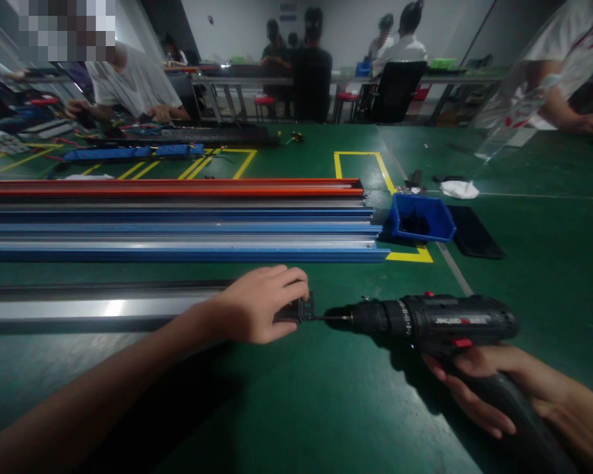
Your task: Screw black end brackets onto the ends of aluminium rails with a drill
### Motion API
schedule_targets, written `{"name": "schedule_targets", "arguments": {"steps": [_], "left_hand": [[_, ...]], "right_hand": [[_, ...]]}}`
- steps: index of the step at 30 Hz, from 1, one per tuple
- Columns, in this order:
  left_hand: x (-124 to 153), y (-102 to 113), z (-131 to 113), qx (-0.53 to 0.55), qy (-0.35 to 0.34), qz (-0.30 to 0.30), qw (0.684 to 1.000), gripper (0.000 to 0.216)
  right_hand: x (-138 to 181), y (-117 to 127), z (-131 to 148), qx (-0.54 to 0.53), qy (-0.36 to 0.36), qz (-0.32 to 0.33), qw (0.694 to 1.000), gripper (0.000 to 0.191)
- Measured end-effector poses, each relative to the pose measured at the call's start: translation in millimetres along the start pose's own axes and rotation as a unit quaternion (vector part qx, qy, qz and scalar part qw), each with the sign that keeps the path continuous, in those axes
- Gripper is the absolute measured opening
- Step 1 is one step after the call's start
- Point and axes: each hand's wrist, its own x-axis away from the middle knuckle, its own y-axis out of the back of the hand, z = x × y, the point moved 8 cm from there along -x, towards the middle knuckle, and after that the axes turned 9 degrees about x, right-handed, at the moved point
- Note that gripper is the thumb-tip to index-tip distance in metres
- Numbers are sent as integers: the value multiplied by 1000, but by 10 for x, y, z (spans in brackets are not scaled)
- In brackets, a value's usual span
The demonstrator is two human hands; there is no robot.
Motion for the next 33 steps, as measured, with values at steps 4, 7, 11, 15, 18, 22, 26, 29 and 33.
{"name": "schedule_targets", "arguments": {"steps": [4, 7, 11, 15, 18, 22, 26, 29, 33], "left_hand": [[2, 1, -5, -3, -1, -2, 1000, 34], [3, 2, -11, -6, 1, 0, 1000, 33], [0, 16, -22, -11, -2, -6, 1000, 33], [2, 14, -20, -12, -5, -8, 1000, 34], [5, 10, -14, -9, -3, -7, 1000, 33], [5, 5, -11, -7, 0, -2, 1000, 33], [0, 8, -6, -5, 5, -1, 1000, 33], [-1, 11, -4, -5, 7, -1, 1000, 33], [0, 13, -3, -4, 7, 3, 1000, 33]], "right_hand": [[-18, -55, 32, -3, -8, 0, 1000, 28], [-31, -61, 37, 4, -6, 8, 1000, 30], [-35, -64, 48, 29, 4, 17, 999, 33], [-35, -79, 62, 57, 3, 13, 998, 36], [-37, -89, 66, 57, 5, 12, 998, 35], [-35, -55, 38, 37, 11, 7, 999, 30], [-25, 2, 1, 34, 16, 2, 999, 30], [-19, -3, 10, 27, 23, 3, 999, 28], [-24, -49, 19, 11, 9, 8, 1000, 25]]}}
